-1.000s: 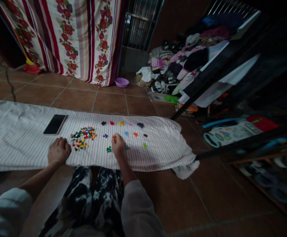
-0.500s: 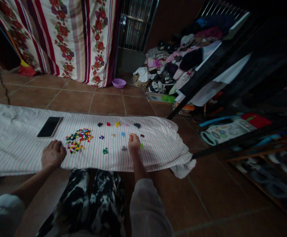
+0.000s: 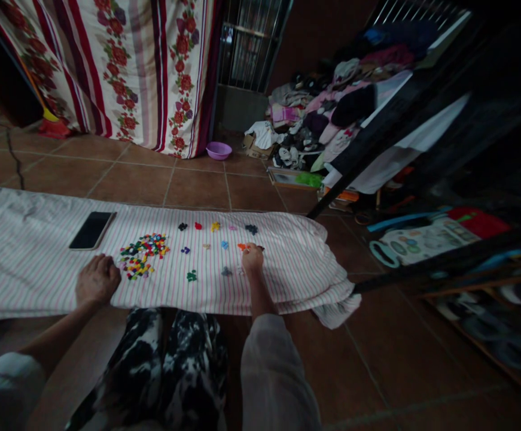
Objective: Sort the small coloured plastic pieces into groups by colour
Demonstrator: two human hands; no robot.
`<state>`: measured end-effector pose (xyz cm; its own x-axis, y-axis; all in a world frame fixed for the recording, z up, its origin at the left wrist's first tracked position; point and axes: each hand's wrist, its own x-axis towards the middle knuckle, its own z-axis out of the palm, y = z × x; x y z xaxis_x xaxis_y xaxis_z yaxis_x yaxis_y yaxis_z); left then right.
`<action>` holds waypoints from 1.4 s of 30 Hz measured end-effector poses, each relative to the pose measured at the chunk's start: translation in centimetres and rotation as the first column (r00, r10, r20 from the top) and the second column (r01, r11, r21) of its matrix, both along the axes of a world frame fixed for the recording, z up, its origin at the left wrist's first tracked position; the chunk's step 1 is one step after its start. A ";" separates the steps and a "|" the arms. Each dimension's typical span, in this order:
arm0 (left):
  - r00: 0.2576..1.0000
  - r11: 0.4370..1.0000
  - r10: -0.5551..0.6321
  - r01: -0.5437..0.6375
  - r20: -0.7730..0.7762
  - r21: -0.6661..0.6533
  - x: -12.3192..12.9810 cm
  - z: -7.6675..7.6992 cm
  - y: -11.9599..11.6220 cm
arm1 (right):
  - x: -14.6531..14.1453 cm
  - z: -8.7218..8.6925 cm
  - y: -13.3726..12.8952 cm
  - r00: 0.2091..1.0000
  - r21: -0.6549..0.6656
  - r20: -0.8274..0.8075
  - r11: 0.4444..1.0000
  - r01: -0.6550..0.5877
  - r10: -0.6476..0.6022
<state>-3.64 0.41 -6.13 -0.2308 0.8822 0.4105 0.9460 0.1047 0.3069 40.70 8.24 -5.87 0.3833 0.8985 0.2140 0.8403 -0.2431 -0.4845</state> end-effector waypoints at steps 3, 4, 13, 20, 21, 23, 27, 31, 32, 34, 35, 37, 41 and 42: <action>1.000 1.000 0.004 -0.004 -0.018 -0.014 0.0 0.1 0.0 | 0.1 -0.3 0.1 0.999 -0.006 0.012 1.000 -0.031 0.031; 1.000 1.000 0.005 -0.005 -0.029 -0.020 0.0 0.1 0.0 | 0.1 -0.4 0.1 0.999 -0.001 0.009 0.999 -0.040 0.040; 0.998 1.000 0.003 -0.004 -0.069 -0.013 0.0 0.3 0.0 | 0.6 -1.4 0.3 0.995 0.116 -0.082 0.992 -0.043 0.053; 0.999 1.000 -0.003 0.002 -0.039 -0.001 -0.2 -0.1 0.1 | 0.8 -1.8 0.0 0.975 0.115 -0.212 0.993 -0.034 0.058; 0.999 1.000 -0.001 0.001 -0.034 0.005 -0.2 -0.1 0.1 | 0.8 -1.8 -0.1 0.975 0.110 -0.214 0.993 -0.031 0.054; 1.000 1.000 0.005 -0.004 -0.025 0.018 -0.2 -0.2 0.1 | 0.9 -1.6 -0.2 0.979 0.099 -0.199 0.995 -0.025 0.045; 1.000 1.000 0.010 -0.009 -0.023 0.021 -0.1 -0.3 0.1 | 0.8 -1.4 -0.2 0.992 0.115 -0.118 0.993 -0.022 0.035; 0.999 1.000 0.024 -0.024 -0.023 0.002 -0.1 -0.3 0.1 | -0.2 -0.9 0.1 0.995 0.218 -0.059 0.974 -0.067 0.082; 0.999 1.000 0.026 -0.026 -0.022 -0.001 -0.1 -0.3 0.1 | -0.6 -0.7 0.2 0.994 0.238 -0.050 0.968 -0.085 0.100; 1.000 1.000 0.023 -0.023 -0.020 -0.004 0.0 -0.3 0.1 | -1.7 -0.1 0.3 0.990 0.269 -0.036 0.955 -0.124 0.139; 1.000 1.000 0.021 -0.021 -0.017 -0.005 0.0 -0.3 0.1 | -2.3 0.2 0.4 0.986 0.281 -0.034 0.949 -0.147 0.162; 1.000 1.000 0.020 -0.020 -0.010 -0.005 0.0 -0.4 0.1 | -3.8 0.7 0.4 0.974 0.294 -0.042 0.935 -0.199 0.221; 1.000 1.000 0.025 -0.025 0.008 -0.006 0.0 -0.5 0.1 | -7.8 1.3 0.1 0.930 0.264 -0.074 0.907 -0.329 0.359; 1.000 1.000 0.028 -0.028 0.013 -0.008 0.0 -0.4 0.1 | -8.9 1.3 -0.1 0.917 0.248 -0.081 0.898 -0.362 0.392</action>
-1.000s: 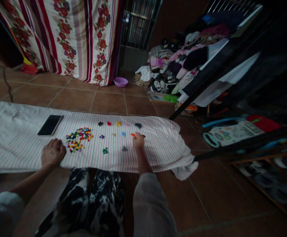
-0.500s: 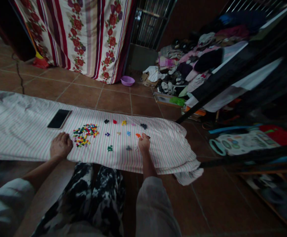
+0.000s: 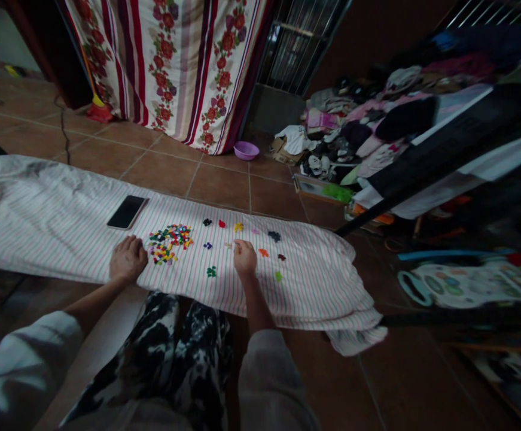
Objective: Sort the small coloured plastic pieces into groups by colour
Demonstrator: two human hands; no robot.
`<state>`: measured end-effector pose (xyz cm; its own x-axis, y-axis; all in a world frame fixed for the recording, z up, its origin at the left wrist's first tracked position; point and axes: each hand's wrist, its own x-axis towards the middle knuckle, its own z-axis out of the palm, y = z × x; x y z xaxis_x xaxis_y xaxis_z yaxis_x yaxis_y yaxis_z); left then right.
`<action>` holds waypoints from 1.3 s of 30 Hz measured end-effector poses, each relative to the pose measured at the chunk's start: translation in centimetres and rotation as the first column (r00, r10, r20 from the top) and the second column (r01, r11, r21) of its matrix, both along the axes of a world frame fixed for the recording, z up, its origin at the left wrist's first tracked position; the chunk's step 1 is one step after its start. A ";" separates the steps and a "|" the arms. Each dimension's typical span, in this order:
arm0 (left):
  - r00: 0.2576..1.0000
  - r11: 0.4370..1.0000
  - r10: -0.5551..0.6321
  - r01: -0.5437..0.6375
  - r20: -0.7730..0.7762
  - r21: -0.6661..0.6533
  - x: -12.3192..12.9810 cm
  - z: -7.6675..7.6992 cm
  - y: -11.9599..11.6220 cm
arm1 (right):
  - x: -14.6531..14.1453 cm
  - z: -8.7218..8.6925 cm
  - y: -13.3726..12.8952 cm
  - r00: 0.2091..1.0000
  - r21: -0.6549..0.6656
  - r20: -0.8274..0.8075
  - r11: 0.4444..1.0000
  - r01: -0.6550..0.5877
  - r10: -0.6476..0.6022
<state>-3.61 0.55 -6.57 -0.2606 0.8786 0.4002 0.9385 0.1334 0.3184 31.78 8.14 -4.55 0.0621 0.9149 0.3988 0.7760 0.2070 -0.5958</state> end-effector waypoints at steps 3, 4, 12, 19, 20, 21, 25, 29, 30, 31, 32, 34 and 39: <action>1.000 1.000 0.004 -0.004 0.018 -0.009 0.1 0.1 0.0 | -3.5 -0.1 -0.6 0.993 -0.059 0.008 0.992 -0.113 0.114; 1.000 1.000 0.004 -0.004 0.024 -0.010 0.1 0.2 -0.1 | -4.6 -0.2 -0.7 0.990 -0.082 0.016 0.987 -0.141 0.143; 0.999 1.000 -0.010 0.009 0.042 0.015 0.1 0.2 -0.2 | -10.5 0.0 -1.2 0.940 -0.249 0.095 0.922 -0.295 0.327; 0.998 1.000 -0.003 0.002 0.056 0.015 0.1 0.0 -0.2 | -12.9 -0.1 -0.9 0.922 -0.299 0.144 0.904 -0.306 0.359; 0.999 1.000 -0.005 0.004 0.048 0.012 0.1 0.0 -0.1 | -13.1 -0.2 -0.8 0.919 -0.304 0.155 0.903 -0.304 0.362; 0.999 1.000 -0.006 0.006 0.042 0.010 0.1 0.0 -0.1 | -13.3 -0.3 -0.7 0.917 -0.308 0.168 0.903 -0.299 0.361; 0.999 1.000 -0.005 0.005 0.042 0.006 0.1 0.1 -0.1 | -13.9 -0.4 -0.5 0.916 -0.324 0.208 0.908 -0.266 0.343; 0.996 1.000 -0.009 0.008 0.090 0.005 0.2 0.1 -0.1 | -14.1 -0.6 -0.5 0.917 -0.319 0.210 0.910 -0.264 0.339; 0.995 1.000 -0.012 0.011 0.102 0.005 0.2 0.1 -0.1 | -14.1 -0.6 -0.5 0.918 -0.318 0.208 0.911 -0.262 0.336; 0.994 1.000 -0.014 0.013 0.111 0.006 0.2 0.1 -0.1 | -14.1 -0.6 -0.5 0.920 -0.318 0.207 0.912 -0.259 0.333; 0.993 1.000 -0.014 0.014 0.115 0.007 0.2 0.1 -0.1 | -14.1 -0.6 -0.5 0.921 -0.318 0.208 0.913 -0.255 0.330; 0.994 1.000 -0.014 0.013 0.109 0.008 0.2 0.1 -0.1 | -14.1 -0.6 -0.6 0.922 -0.317 0.213 0.915 -0.247 0.323; 0.995 1.000 -0.008 0.006 0.095 0.016 0.2 0.2 -0.2 | -14.1 -0.4 -0.7 0.925 -0.314 0.204 0.916 -0.250 0.322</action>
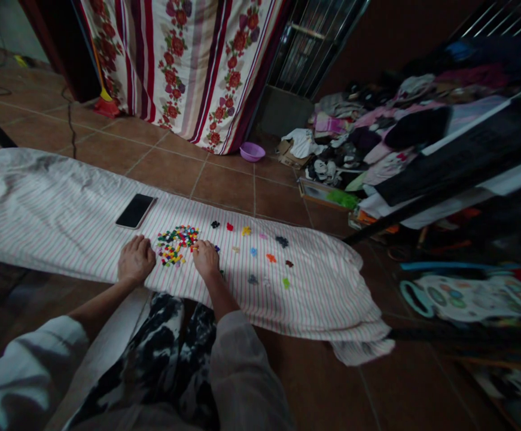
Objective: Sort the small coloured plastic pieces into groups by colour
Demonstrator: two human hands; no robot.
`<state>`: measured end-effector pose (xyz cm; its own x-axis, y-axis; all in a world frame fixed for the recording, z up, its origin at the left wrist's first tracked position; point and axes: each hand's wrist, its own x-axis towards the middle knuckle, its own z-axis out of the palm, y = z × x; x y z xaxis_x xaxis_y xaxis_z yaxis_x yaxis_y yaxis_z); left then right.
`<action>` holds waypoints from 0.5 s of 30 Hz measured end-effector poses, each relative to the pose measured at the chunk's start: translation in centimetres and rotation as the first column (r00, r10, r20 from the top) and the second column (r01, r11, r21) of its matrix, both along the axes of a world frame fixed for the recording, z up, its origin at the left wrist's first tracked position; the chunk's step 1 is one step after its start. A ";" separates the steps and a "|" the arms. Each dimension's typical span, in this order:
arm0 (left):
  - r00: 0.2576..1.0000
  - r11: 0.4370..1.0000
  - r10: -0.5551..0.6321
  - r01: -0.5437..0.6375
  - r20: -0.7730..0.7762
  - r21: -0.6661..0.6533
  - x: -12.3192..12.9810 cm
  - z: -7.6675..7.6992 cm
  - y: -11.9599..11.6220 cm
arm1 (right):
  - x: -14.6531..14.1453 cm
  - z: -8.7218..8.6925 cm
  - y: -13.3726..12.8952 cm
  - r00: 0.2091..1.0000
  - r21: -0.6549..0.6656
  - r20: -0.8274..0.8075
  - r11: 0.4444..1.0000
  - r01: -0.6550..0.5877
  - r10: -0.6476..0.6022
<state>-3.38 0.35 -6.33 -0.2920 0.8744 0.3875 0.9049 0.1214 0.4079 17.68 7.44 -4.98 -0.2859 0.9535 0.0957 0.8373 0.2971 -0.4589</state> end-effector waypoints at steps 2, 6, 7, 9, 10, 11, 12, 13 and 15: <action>1.000 1.000 -0.002 0.002 0.014 0.001 0.1 0.1 0.0 | 0.1 0.0 -0.1 1.000 -0.001 -0.017 1.000 -0.003 0.003; 1.000 1.000 -0.006 0.006 0.025 0.001 0.1 0.2 -0.1 | 0.3 0.2 -0.2 0.999 0.005 -0.044 1.000 0.000 0.000; 1.000 1.000 -0.006 0.006 0.017 0.002 0.1 0.2 -0.1 | 0.4 0.2 -0.3 0.999 0.008 -0.052 1.000 -0.001 0.001; 1.000 1.000 -0.007 0.007 -0.005 0.004 0.0 0.0 -0.1 | 0.5 0.4 -0.4 0.998 0.020 -0.062 1.000 -0.004 0.005; 1.000 1.000 -0.009 0.009 -0.014 0.004 0.0 -0.1 0.0 | 0.6 0.5 -0.5 0.998 0.026 -0.063 1.000 -0.003 0.005; 1.000 1.000 -0.011 0.011 -0.019 0.004 -0.1 -0.1 0.0 | 0.7 0.6 -0.5 0.998 0.031 -0.061 1.000 0.001 0.001; 1.000 1.000 -0.013 0.013 -0.021 0.004 -0.1 -0.2 0.0 | 0.8 0.7 -0.5 0.998 0.034 -0.059 0.999 0.005 -0.003; 1.000 1.000 -0.015 0.015 -0.020 0.006 -0.1 -0.2 0.0 | 1.0 0.8 -0.5 0.998 0.036 -0.057 0.999 0.009 -0.007; 1.000 1.000 -0.015 0.015 -0.010 0.012 -0.1 -0.2 0.0 | 1.4 1.0 -0.4 0.998 0.042 -0.063 0.999 0.020 -0.018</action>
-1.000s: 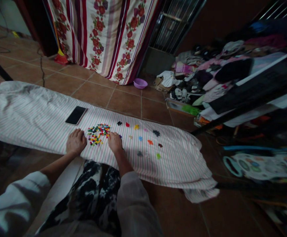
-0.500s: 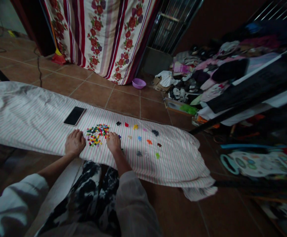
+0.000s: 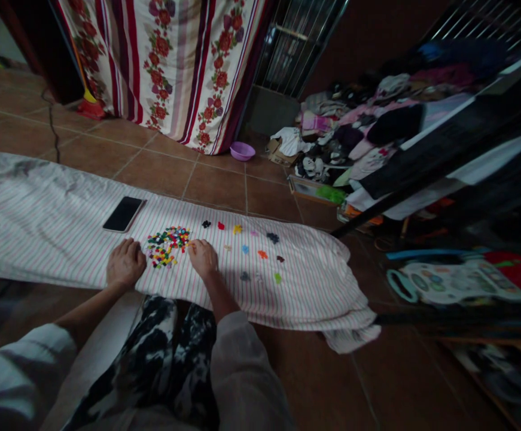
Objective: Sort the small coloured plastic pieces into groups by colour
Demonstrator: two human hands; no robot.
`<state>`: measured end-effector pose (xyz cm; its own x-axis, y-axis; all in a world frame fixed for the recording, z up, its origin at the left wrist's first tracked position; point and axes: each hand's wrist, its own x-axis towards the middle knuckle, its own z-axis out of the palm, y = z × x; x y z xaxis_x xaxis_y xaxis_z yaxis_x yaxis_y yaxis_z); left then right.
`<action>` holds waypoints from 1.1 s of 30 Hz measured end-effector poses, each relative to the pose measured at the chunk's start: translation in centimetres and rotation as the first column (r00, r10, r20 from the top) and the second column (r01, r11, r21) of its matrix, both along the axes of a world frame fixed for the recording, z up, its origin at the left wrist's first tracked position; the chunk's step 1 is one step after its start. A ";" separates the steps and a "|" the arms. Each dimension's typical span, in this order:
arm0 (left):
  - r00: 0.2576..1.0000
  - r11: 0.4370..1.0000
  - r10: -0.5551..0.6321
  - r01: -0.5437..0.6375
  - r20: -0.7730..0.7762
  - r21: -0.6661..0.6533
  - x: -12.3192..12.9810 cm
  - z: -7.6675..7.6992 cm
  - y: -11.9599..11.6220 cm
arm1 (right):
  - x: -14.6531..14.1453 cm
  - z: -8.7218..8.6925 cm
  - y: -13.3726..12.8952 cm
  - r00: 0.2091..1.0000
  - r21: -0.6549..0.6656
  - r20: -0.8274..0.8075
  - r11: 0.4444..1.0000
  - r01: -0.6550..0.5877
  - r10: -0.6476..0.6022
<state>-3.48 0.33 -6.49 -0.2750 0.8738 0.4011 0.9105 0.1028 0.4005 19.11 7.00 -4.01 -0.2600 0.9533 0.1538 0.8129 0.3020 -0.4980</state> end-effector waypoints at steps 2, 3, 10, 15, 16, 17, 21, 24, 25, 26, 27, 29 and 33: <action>1.000 1.000 0.002 -0.002 0.014 0.001 0.0 0.1 0.0 | 0.6 0.1 0.2 1.000 0.012 -0.014 1.000 0.018 -0.018; 1.000 1.000 0.004 -0.004 0.022 -0.001 0.1 0.2 0.0 | 1.0 0.1 0.4 0.999 0.020 -0.022 0.999 0.032 -0.032; 1.000 1.000 0.002 -0.002 0.012 -0.013 0.1 0.3 -0.1 | 4.8 -0.1 2.6 0.986 0.073 -0.083 0.985 0.153 -0.147; 1.000 1.000 0.006 -0.006 -0.006 -0.013 0.1 0.2 0.0 | 8.1 -0.5 5.0 0.966 0.112 -0.136 0.965 0.235 -0.220; 1.000 1.000 0.008 -0.009 -0.004 -0.010 0.1 0.2 0.0 | 8.7 -0.6 5.4 0.961 0.114 -0.140 0.960 0.255 -0.238; 1.000 1.000 0.012 -0.012 -0.001 -0.006 0.1 0.2 0.0 | 9.2 -0.6 5.8 0.955 0.111 -0.139 0.954 0.277 -0.261; 1.000 1.000 0.018 -0.018 -0.021 -0.008 0.1 0.2 0.0 | 11.1 -0.5 7.2 0.935 0.066 -0.087 0.934 0.351 -0.345; 0.998 1.000 0.017 -0.017 -0.056 -0.012 0.1 0.2 0.0 | 12.0 -0.3 7.8 0.930 0.024 -0.035 0.930 0.366 -0.365; 0.998 1.000 0.016 -0.017 -0.065 -0.010 0.1 0.1 0.0 | 12.2 -0.2 8.0 0.930 0.011 -0.017 0.930 0.368 -0.368; 0.997 1.000 0.017 -0.018 -0.071 -0.006 0.1 0.1 0.0 | 12.3 -0.2 8.1 0.929 -0.002 0.004 0.929 0.371 -0.371; 0.997 1.000 0.019 -0.019 -0.075 -0.002 0.0 0.0 0.1 | 12.5 -0.1 8.3 0.928 -0.016 0.026 0.928 0.373 -0.373; 0.996 1.000 0.025 -0.025 -0.085 0.005 0.0 -0.1 0.1 | 12.6 0.0 8.5 0.926 -0.045 0.069 0.926 0.374 -0.370; 0.993 1.000 0.028 -0.028 -0.110 0.003 0.0 -0.2 0.1 | 12.7 0.1 8.8 0.929 -0.058 0.098 0.930 0.362 -0.356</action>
